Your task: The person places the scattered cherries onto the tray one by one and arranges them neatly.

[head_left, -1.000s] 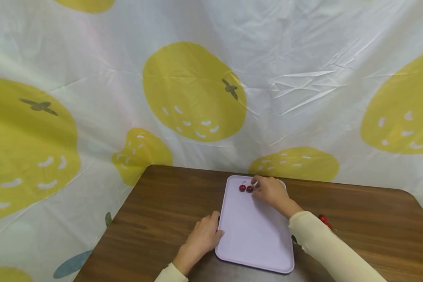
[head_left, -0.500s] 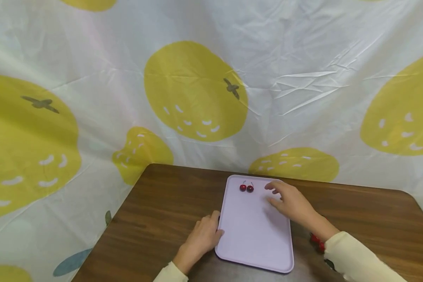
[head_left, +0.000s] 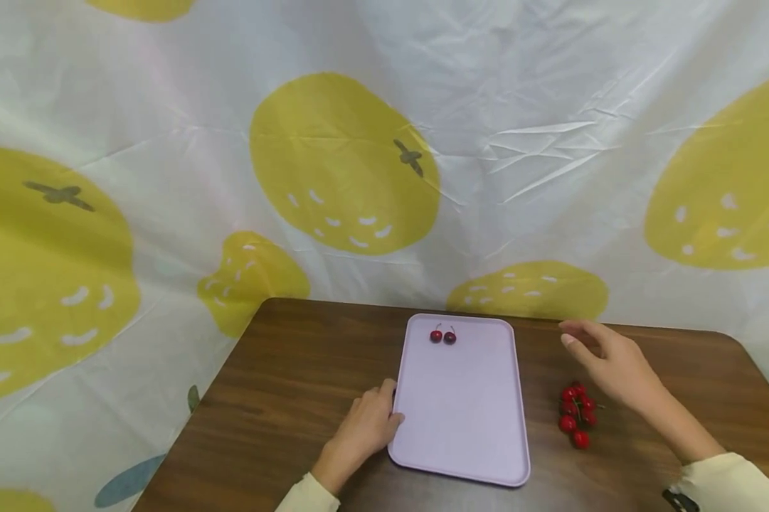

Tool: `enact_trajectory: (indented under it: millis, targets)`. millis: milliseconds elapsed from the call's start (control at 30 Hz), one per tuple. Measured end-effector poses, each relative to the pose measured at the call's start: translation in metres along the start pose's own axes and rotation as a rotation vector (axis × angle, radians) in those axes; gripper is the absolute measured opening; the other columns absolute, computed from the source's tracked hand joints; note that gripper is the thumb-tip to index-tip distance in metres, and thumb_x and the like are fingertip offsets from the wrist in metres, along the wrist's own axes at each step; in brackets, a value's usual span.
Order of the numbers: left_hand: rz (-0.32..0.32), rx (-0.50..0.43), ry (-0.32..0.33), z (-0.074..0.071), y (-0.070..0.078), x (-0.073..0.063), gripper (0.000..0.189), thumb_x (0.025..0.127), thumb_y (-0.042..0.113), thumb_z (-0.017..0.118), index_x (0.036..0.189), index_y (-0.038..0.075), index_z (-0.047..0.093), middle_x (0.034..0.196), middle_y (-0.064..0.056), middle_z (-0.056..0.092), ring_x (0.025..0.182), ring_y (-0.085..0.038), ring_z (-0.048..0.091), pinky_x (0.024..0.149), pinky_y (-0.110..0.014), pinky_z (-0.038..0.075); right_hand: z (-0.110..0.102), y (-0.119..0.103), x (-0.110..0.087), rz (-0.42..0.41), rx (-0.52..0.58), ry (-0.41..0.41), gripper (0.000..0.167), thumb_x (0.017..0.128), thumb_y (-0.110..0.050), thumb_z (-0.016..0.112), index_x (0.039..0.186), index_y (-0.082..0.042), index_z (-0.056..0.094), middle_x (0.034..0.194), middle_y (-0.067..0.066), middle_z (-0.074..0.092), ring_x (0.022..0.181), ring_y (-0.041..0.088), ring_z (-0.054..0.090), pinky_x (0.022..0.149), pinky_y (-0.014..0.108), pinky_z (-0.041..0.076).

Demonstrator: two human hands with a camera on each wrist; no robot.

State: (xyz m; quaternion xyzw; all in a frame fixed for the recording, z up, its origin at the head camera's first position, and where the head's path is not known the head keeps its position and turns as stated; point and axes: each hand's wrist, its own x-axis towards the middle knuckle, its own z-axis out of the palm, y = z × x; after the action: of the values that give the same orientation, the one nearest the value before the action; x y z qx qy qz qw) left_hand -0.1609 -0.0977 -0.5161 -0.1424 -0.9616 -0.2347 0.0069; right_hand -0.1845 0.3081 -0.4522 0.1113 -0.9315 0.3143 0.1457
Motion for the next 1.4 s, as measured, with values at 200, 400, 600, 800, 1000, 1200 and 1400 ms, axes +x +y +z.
enact_trajectory:
  millis: [200,400,600,800,1000,1200,1400]
  targets:
    - [-0.002,-0.016,0.011,0.001,-0.003,-0.001,0.036,0.092,0.013,0.079,0.120,0.000,0.060,0.099,-0.022,0.072,0.089,-0.043,0.073,0.075,-0.054,0.058,-0.005,0.015,-0.014,0.059,0.010,-0.040,0.036,0.110,-0.037,0.056,0.135,-0.014,0.066,0.128,0.015,0.076,0.113,0.038,0.074,0.082,0.027,0.057]
    - [-0.003,-0.029,0.024,0.001,-0.005,-0.002,0.037,0.092,0.013,0.078,0.123,0.000,0.060,0.098,-0.020,0.072,0.089,-0.043,0.072,0.076,-0.057,0.057,-0.002,0.027,-0.023,0.106,-0.009,-0.042,0.034,0.108,-0.038,0.059,0.130,-0.014,0.069,0.120,0.011,0.079,0.100,0.007,0.070,0.074,0.025,0.051]
    - [-0.024,-0.023,0.015,0.001,-0.003,-0.002,0.039,0.093,0.014,0.079,0.125,0.001,0.060,0.096,-0.015,0.071,0.087,-0.039,0.072,0.075,-0.052,0.057,0.007,0.040,-0.030,0.165,0.006,-0.086,0.036,0.107,-0.038,0.062,0.128,-0.009,0.069,0.116,0.013,0.079,0.093,0.012,0.072,0.070,0.026,0.053]
    - [-0.022,-0.024,0.014,0.001,-0.004,-0.002,0.039,0.094,0.015,0.078,0.125,0.001,0.060,0.099,-0.016,0.072,0.089,-0.039,0.073,0.074,-0.052,0.058,0.012,0.047,-0.039,0.171,-0.010,-0.112,0.026,0.101,-0.032,0.073,0.116,-0.011,0.072,0.099,0.003,0.079,0.083,0.005,0.071,0.066,0.025,0.049]
    - [-0.036,-0.027,0.005,0.002,-0.002,-0.001,0.041,0.094,0.015,0.078,0.128,0.001,0.060,0.105,-0.020,0.072,0.093,-0.043,0.073,0.078,-0.055,0.058,0.012,0.047,-0.048,0.158,0.013,-0.145,0.015,0.095,-0.019,0.079,0.109,-0.016,0.074,0.095,-0.001,0.075,0.079,-0.001,0.066,0.063,0.024,0.047]
    - [-0.011,-0.043,0.015,0.004,-0.002,-0.001,0.041,0.093,0.013,0.078,0.127,0.000,0.060,0.105,-0.022,0.072,0.092,-0.045,0.073,0.078,-0.057,0.057,0.014,0.050,-0.055,0.141,0.014,-0.146,0.015,0.093,-0.017,0.081,0.108,-0.017,0.076,0.096,0.000,0.074,0.080,-0.003,0.064,0.065,0.023,0.047]
    - [0.023,-0.008,0.047,0.012,-0.007,0.001,0.039,0.094,0.019,0.077,0.125,0.005,0.060,0.098,-0.014,0.072,0.085,-0.037,0.072,0.070,-0.055,0.056,0.015,0.055,-0.058,0.148,-0.008,-0.169,0.019,0.093,-0.020,0.082,0.111,-0.020,0.078,0.103,0.003,0.079,0.089,0.009,0.071,0.072,0.032,0.050]
